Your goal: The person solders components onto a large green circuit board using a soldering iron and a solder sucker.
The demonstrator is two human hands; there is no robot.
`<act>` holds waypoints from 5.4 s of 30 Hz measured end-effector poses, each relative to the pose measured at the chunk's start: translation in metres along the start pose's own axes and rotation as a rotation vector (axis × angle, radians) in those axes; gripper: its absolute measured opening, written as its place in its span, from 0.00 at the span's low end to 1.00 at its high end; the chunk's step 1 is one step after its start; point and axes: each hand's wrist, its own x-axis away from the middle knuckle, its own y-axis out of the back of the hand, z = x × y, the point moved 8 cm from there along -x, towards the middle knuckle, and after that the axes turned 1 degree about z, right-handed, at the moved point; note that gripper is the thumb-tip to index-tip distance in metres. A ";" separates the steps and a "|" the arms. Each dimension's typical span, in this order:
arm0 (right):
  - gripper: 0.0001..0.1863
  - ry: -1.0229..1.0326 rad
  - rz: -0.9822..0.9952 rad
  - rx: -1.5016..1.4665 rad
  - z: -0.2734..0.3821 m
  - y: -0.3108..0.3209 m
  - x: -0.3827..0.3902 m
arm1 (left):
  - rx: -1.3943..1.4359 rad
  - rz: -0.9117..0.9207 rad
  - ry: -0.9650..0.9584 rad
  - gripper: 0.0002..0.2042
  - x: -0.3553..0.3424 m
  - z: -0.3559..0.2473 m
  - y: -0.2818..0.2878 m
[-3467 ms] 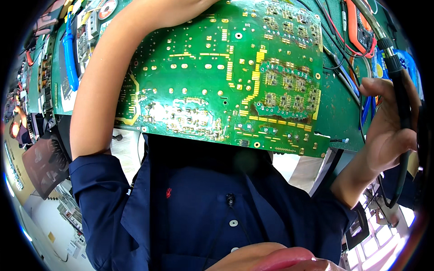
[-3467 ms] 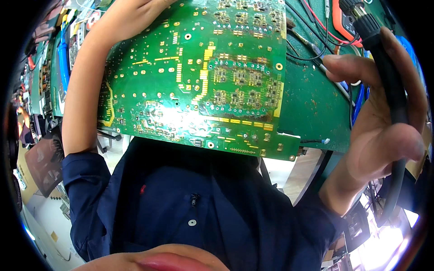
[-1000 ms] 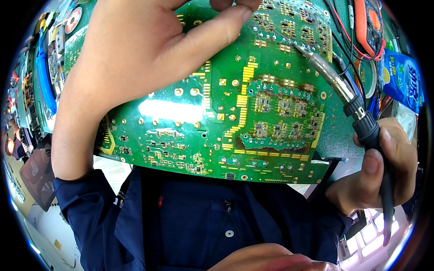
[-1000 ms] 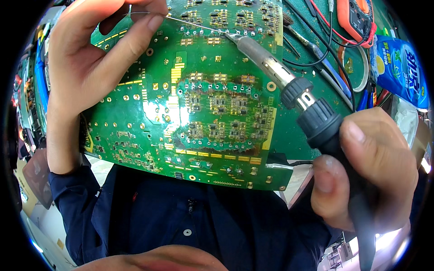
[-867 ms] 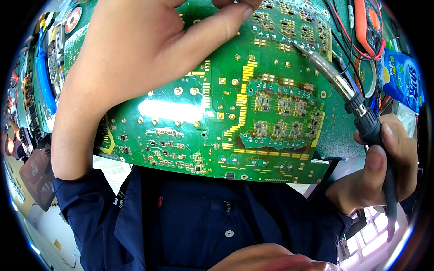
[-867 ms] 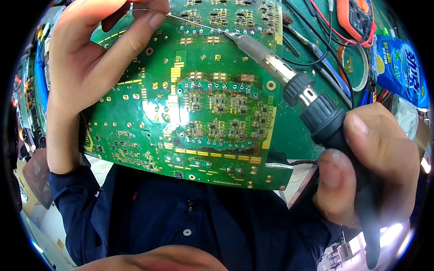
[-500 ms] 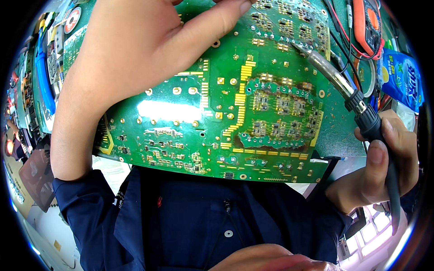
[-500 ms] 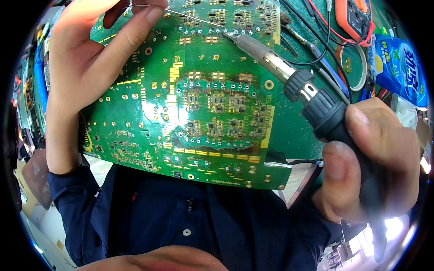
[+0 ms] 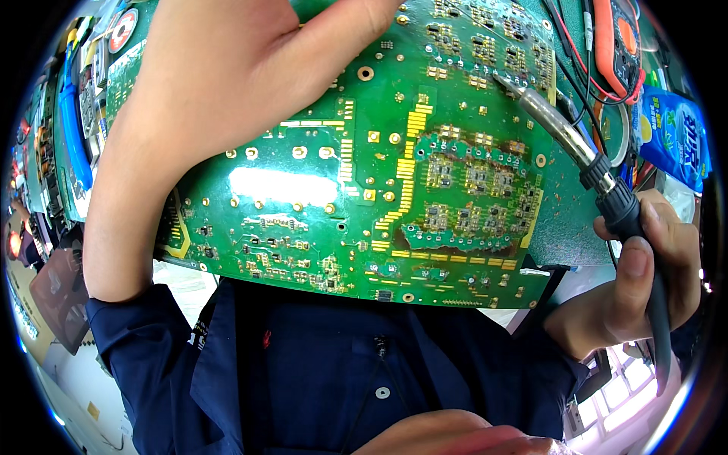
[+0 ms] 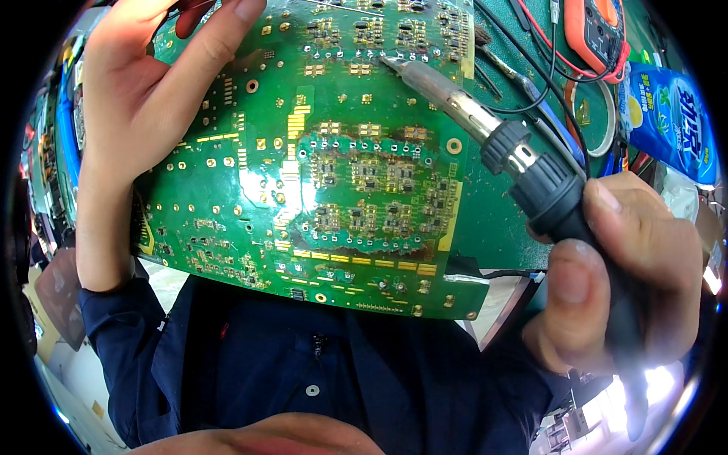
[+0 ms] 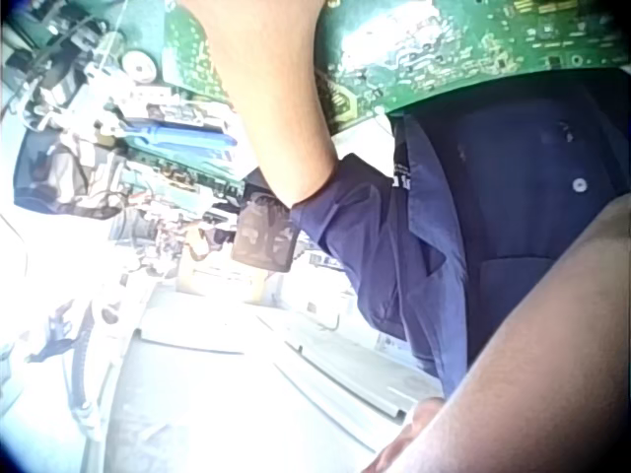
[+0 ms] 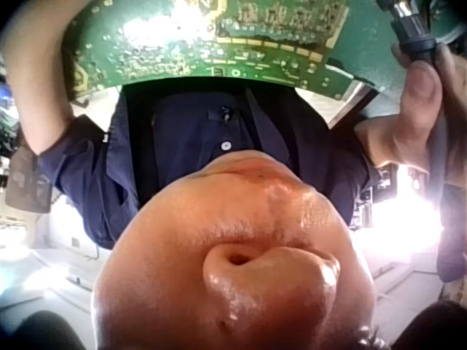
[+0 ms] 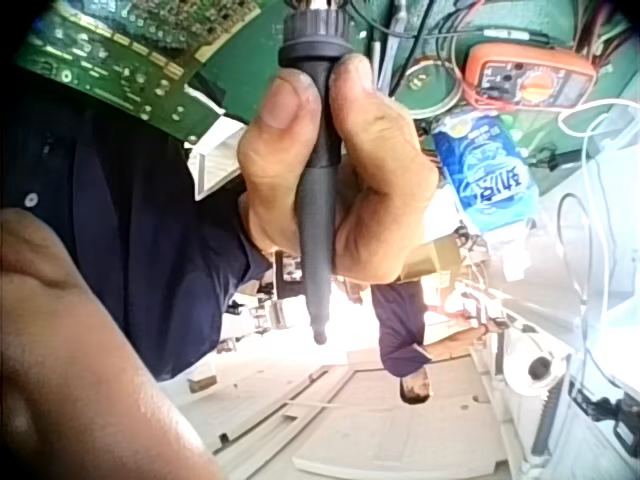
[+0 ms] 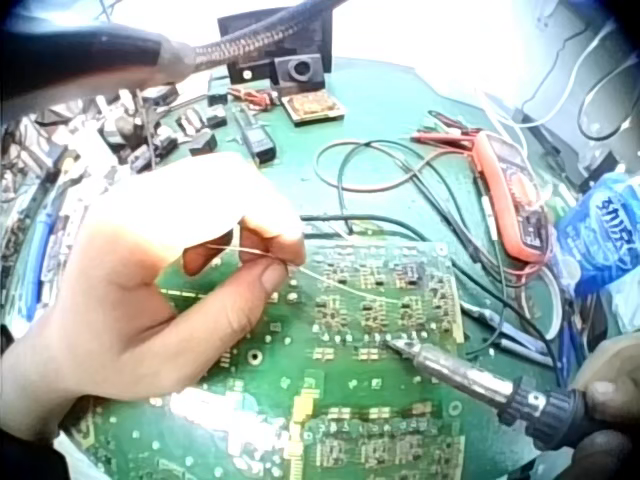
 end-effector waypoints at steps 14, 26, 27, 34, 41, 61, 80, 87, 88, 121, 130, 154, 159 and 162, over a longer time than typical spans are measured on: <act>0.13 -0.029 0.012 -0.030 -0.004 -0.002 -0.001 | -0.134 0.004 -0.048 0.05 0.003 -0.007 0.001; 0.13 -0.016 0.061 -0.041 -0.009 -0.003 -0.004 | -0.076 0.038 0.140 0.02 0.003 0.010 -0.010; 0.13 -0.022 0.068 -0.051 -0.010 -0.003 -0.004 | -0.031 0.052 0.233 0.02 0.003 0.012 -0.010; 0.13 -0.016 0.061 -0.055 -0.013 -0.001 -0.002 | 0.179 -0.050 0.222 0.02 0.011 0.026 -0.013; 0.14 -0.039 0.032 -0.071 -0.016 0.000 -0.001 | 0.212 -0.030 0.175 0.03 0.008 0.027 -0.013; 0.15 -0.185 -0.122 -0.070 -0.015 0.000 0.002 | 0.164 0.011 0.333 0.03 0.001 0.014 -0.009; 0.14 -0.199 -0.134 -0.034 -0.011 0.001 0.002 | 0.161 -0.043 0.229 0.02 0.009 0.027 -0.012; 0.14 -0.086 -0.053 -0.014 -0.007 0.003 0.000 | 0.169 0.011 0.286 0.02 0.005 0.020 -0.009; 0.14 -0.099 -0.095 0.016 -0.005 0.000 0.002 | 0.176 0.019 0.293 0.02 0.005 0.020 -0.009; 0.07 -0.358 0.023 -0.171 -0.026 0.009 0.003 | -0.237 -0.158 0.027 0.13 -0.007 0.006 0.022; 0.07 -0.329 0.046 -0.239 -0.031 0.004 -0.001 | -0.361 -0.099 -0.015 0.09 0.014 -0.012 0.052; 0.06 -0.319 0.043 -0.243 -0.032 0.002 -0.006 | -0.198 -0.441 1.158 0.23 0.246 0.199 0.320; 0.07 -0.362 0.069 -0.255 -0.028 0.005 -0.009 | 0.305 -0.925 0.741 0.21 0.227 0.135 0.363; 0.08 -0.352 0.076 -0.284 -0.030 -0.002 -0.010 | 0.399 -1.048 0.660 0.23 0.171 0.037 0.308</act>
